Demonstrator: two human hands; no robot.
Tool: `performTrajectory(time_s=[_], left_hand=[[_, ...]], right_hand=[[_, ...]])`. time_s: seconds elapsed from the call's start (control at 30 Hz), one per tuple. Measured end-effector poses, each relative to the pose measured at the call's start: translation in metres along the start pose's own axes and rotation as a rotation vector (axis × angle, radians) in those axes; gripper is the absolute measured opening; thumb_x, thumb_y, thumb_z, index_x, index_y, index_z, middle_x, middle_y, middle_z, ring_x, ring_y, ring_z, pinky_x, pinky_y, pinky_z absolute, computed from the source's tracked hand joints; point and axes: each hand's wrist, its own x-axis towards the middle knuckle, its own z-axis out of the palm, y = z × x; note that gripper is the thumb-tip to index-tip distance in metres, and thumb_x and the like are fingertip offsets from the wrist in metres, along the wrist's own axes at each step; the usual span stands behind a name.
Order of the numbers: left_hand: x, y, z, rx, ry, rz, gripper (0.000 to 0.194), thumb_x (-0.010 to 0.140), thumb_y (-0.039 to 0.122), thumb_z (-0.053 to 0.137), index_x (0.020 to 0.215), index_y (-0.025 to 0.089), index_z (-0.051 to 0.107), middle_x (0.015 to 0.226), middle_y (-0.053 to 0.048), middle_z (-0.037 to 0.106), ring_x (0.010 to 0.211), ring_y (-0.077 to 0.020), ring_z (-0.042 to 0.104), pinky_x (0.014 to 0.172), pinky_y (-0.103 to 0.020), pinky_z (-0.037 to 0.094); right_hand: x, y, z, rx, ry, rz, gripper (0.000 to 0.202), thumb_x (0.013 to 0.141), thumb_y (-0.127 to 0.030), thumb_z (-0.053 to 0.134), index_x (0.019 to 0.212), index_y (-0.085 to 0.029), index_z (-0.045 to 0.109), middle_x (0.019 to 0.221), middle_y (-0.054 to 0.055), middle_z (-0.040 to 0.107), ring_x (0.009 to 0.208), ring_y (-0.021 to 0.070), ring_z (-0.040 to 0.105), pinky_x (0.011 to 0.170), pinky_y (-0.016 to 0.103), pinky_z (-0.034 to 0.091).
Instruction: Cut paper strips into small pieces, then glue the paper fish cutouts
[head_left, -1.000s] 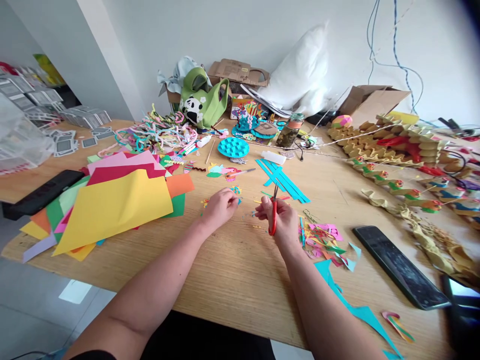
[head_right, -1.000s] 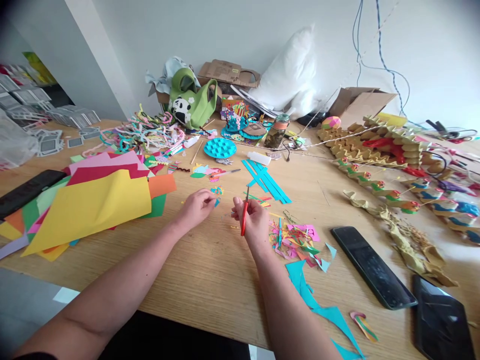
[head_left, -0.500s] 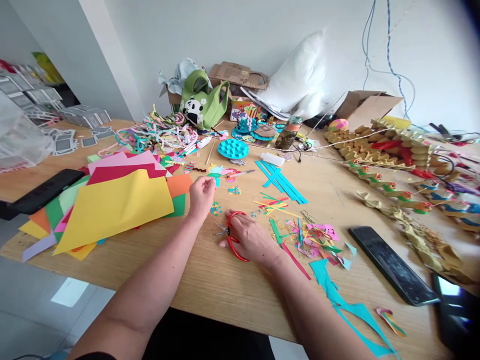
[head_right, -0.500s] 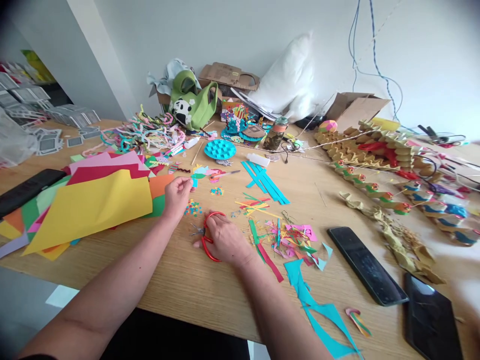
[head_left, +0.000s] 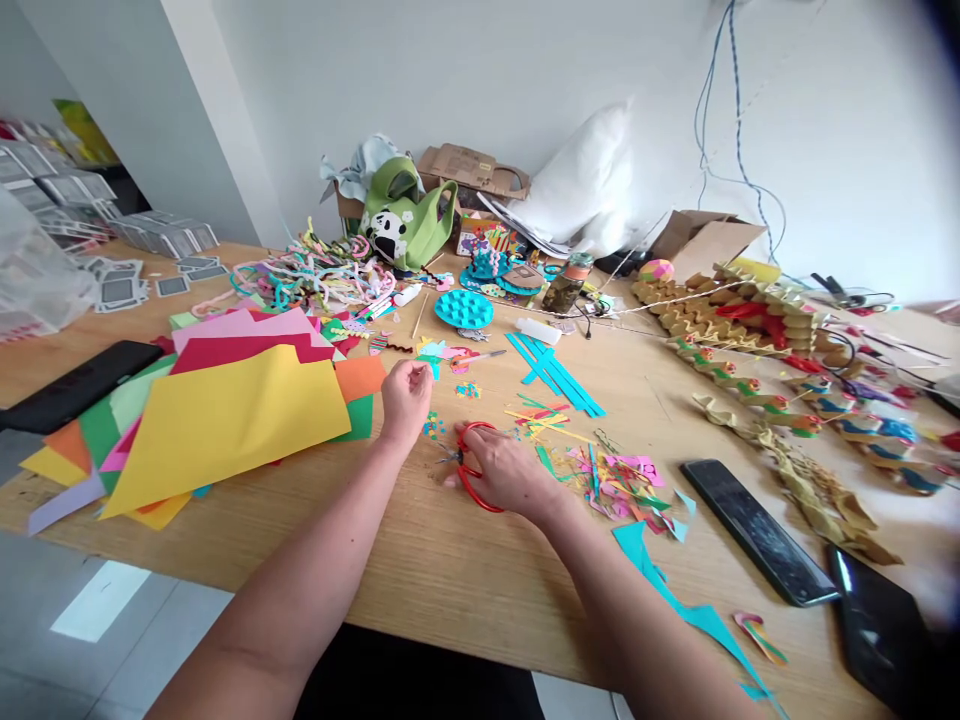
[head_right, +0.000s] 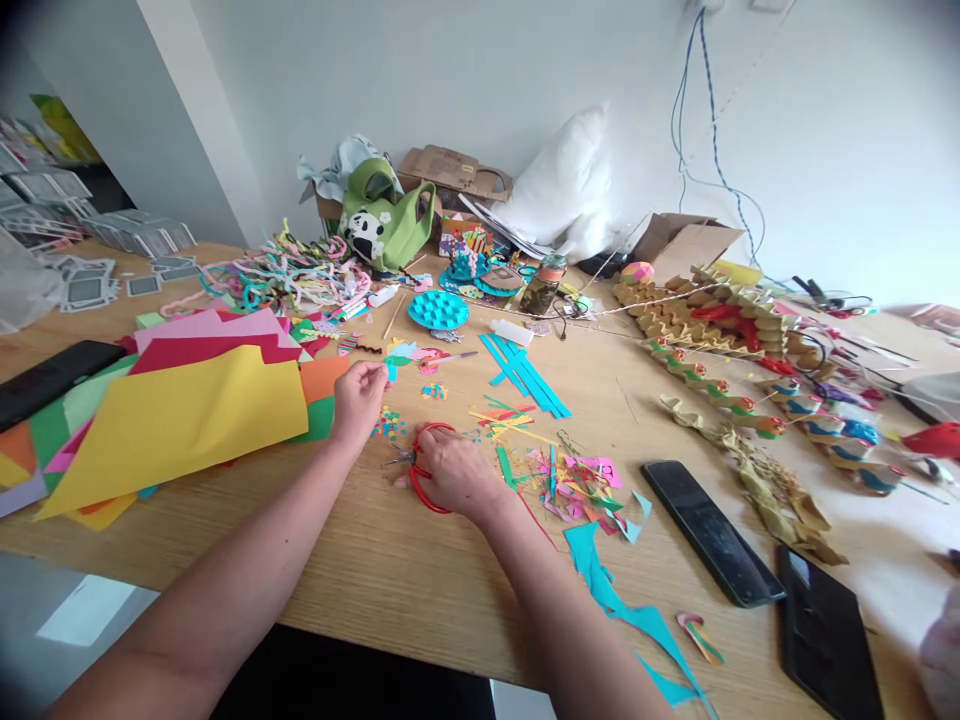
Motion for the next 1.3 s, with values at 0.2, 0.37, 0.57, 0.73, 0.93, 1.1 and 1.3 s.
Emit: performTrajectory(time_s=[0.2,0.37,0.57,0.73,0.93,1.1,1.3], left_hand=[[-0.002,-0.001,0.003,-0.022,-0.032,-0.009,0.015,0.079,0.031,0.054,0.077,0.017,0.06,0.067,-0.003,0.065,0.065,-0.0153,0.064,0.064,-0.025,0.05],[-0.007,0.006,0.005,-0.104,-0.12,-0.05,0.015,0.077,0.032,0.056,0.074,0.018,0.058,0.062,-0.001,0.064,0.058,-0.014,0.063,0.057,-0.023,0.049],[-0.014,0.017,0.007,-0.181,-0.25,-0.099,0.014,0.076,0.03,0.057,0.07,0.017,0.058,0.064,-0.003,0.068,0.05,-0.012,0.06,0.051,-0.022,0.049],[-0.016,0.019,0.008,-0.183,-0.258,-0.103,0.015,0.075,0.029,0.058,0.069,0.016,0.058,0.062,-0.003,0.068,0.049,-0.012,0.06,0.05,-0.022,0.049],[-0.014,0.016,0.007,-0.173,-0.244,-0.096,0.015,0.074,0.03,0.058,0.068,0.016,0.058,0.062,-0.003,0.068,0.05,-0.0125,0.061,0.05,-0.022,0.049],[-0.015,0.011,0.009,-0.157,-0.243,-0.08,0.016,0.074,0.031,0.058,0.068,0.017,0.059,0.061,-0.003,0.067,0.049,-0.0124,0.061,0.051,-0.022,0.049],[-0.016,0.008,0.01,-0.129,-0.238,-0.061,0.017,0.073,0.033,0.059,0.069,0.017,0.059,0.059,-0.002,0.066,0.049,-0.0129,0.061,0.051,-0.022,0.049]], right_hand=[[-0.039,0.014,-0.013,-0.091,0.052,0.127,0.034,0.085,-0.044,0.062,0.102,-0.014,0.058,0.109,0.018,0.067,0.103,0.0311,0.064,0.083,0.04,0.052],[-0.044,-0.005,-0.004,0.068,0.031,-0.098,0.031,0.084,-0.043,0.063,0.098,-0.015,0.058,0.113,0.015,0.066,0.109,0.0273,0.062,0.091,0.036,0.05],[-0.061,0.015,-0.019,-0.107,-0.034,0.183,0.024,0.087,-0.039,0.058,0.095,-0.016,0.061,0.092,0.012,0.069,0.089,0.0278,0.068,0.075,0.037,0.053],[-0.035,0.03,-0.013,-0.11,0.051,0.099,0.028,0.086,-0.036,0.06,0.102,-0.013,0.058,0.109,0.017,0.066,0.106,0.029,0.063,0.087,0.037,0.05],[-0.04,0.021,-0.011,-0.174,-0.013,0.091,0.028,0.086,-0.039,0.061,0.093,-0.013,0.058,0.093,0.015,0.067,0.092,0.0296,0.064,0.08,0.04,0.052],[-0.062,0.014,-0.009,-0.139,0.001,0.049,0.026,0.086,-0.038,0.061,0.091,-0.014,0.057,0.093,0.014,0.066,0.089,0.0288,0.064,0.079,0.04,0.053],[-0.05,0.021,-0.007,-0.181,0.025,0.105,0.024,0.086,-0.034,0.062,0.094,-0.012,0.057,0.096,0.016,0.066,0.096,0.0305,0.063,0.083,0.041,0.051]])
